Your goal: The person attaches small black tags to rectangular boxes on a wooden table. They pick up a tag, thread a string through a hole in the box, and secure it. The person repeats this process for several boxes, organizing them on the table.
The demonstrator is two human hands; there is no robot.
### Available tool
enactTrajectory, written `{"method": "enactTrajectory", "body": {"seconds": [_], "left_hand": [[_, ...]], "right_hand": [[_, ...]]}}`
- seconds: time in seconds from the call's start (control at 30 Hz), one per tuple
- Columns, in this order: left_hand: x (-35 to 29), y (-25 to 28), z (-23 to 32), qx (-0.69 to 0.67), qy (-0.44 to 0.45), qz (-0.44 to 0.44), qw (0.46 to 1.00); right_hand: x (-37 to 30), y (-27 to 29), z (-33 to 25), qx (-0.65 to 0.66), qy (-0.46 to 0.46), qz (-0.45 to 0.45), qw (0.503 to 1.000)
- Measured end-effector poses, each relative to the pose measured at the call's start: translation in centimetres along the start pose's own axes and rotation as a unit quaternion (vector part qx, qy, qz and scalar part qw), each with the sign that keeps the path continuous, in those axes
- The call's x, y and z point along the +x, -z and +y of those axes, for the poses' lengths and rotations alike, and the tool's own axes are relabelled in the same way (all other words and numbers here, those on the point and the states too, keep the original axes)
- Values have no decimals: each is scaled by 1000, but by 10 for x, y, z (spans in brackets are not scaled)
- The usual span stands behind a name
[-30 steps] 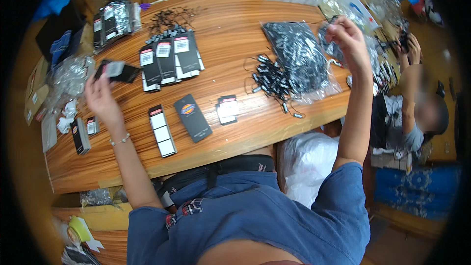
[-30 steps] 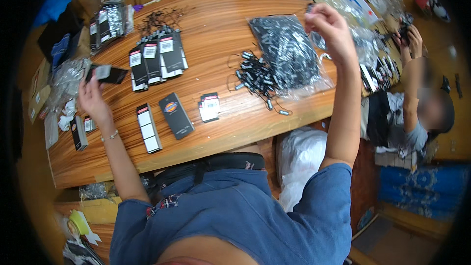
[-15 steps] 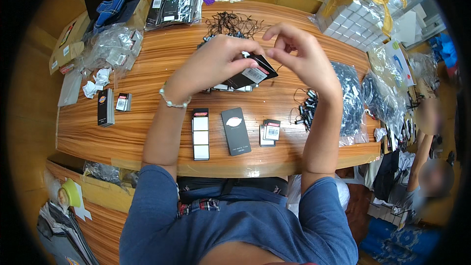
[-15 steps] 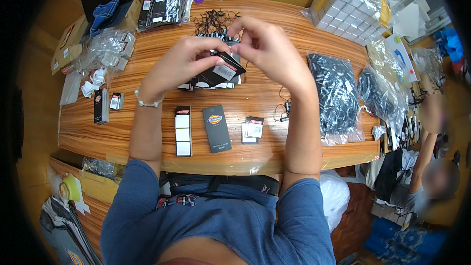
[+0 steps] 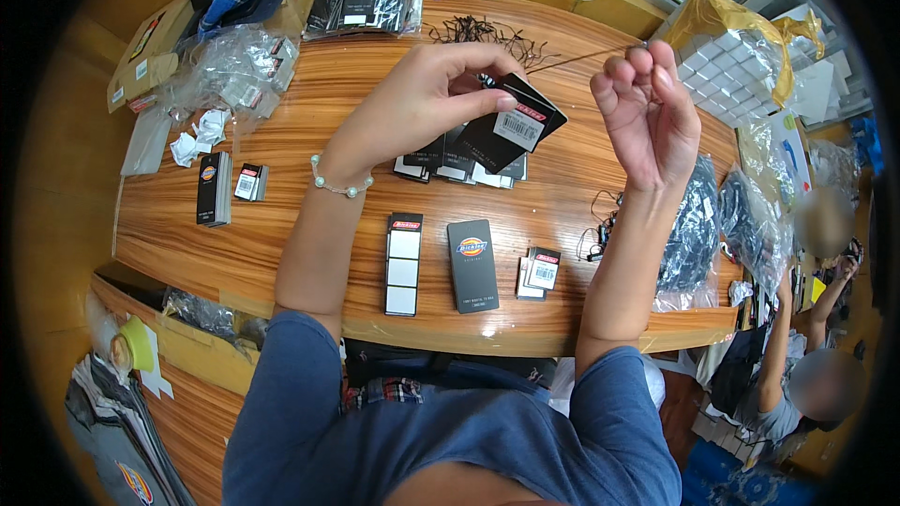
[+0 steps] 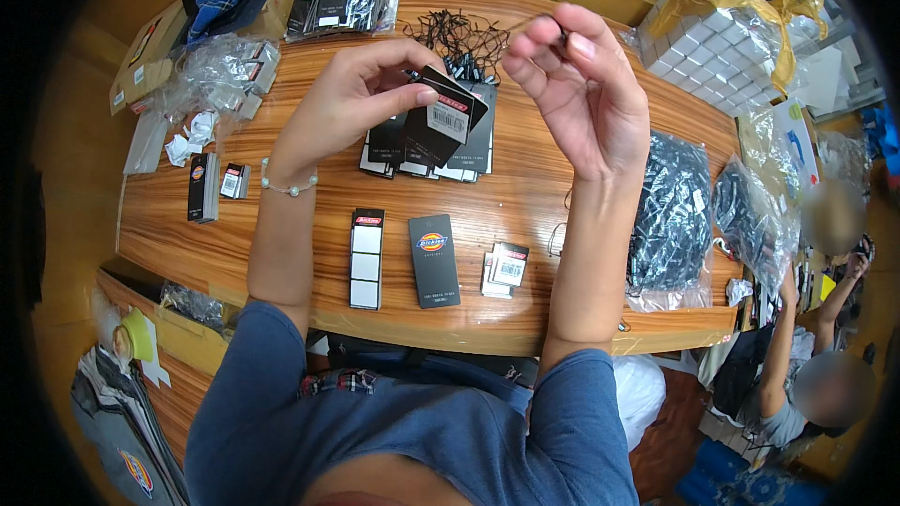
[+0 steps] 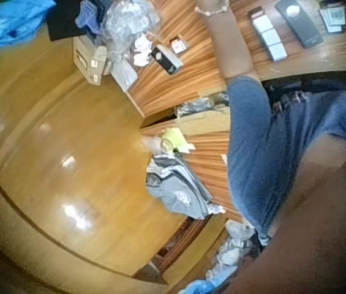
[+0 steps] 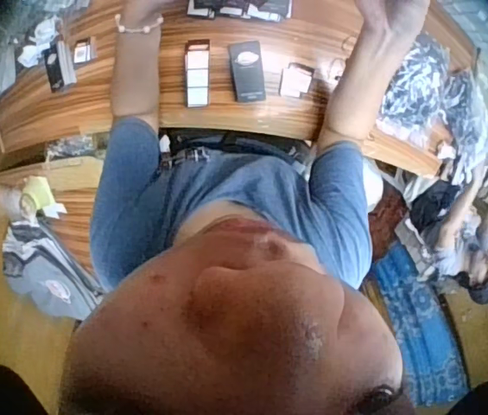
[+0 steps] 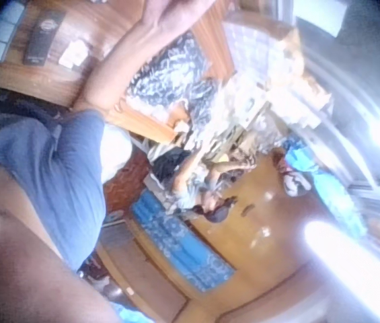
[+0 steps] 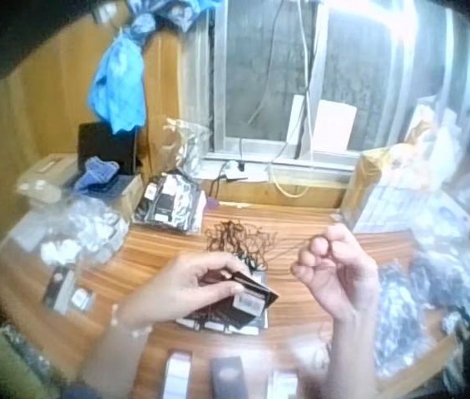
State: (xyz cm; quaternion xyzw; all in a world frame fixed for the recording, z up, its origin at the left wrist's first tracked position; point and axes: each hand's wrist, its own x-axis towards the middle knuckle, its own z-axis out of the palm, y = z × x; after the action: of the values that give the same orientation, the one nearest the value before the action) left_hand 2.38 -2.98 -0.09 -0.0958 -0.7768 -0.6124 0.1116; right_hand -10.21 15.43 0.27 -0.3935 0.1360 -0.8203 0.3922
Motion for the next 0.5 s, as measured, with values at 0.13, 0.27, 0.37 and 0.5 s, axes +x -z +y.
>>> {"method": "enactTrajectory", "body": {"seconds": [0.13, 0.27, 0.37, 0.5], "left_hand": [[1, -7, -1, 9, -22, 24, 999], [2, -10, -2, -12, -27, 24, 999], [5, -13, -4, -55, -57, 82, 994], [5, -9, -7, 24, -68, 179, 981]], "right_hand": [[3, -12, 4, -19, 46, 38, 998], [7, -5, 4, -114, 100, 61, 987], [7, -10, 6, -317, 158, 142, 924], [7, -16, 8, -475, 172, 204, 838]]}}
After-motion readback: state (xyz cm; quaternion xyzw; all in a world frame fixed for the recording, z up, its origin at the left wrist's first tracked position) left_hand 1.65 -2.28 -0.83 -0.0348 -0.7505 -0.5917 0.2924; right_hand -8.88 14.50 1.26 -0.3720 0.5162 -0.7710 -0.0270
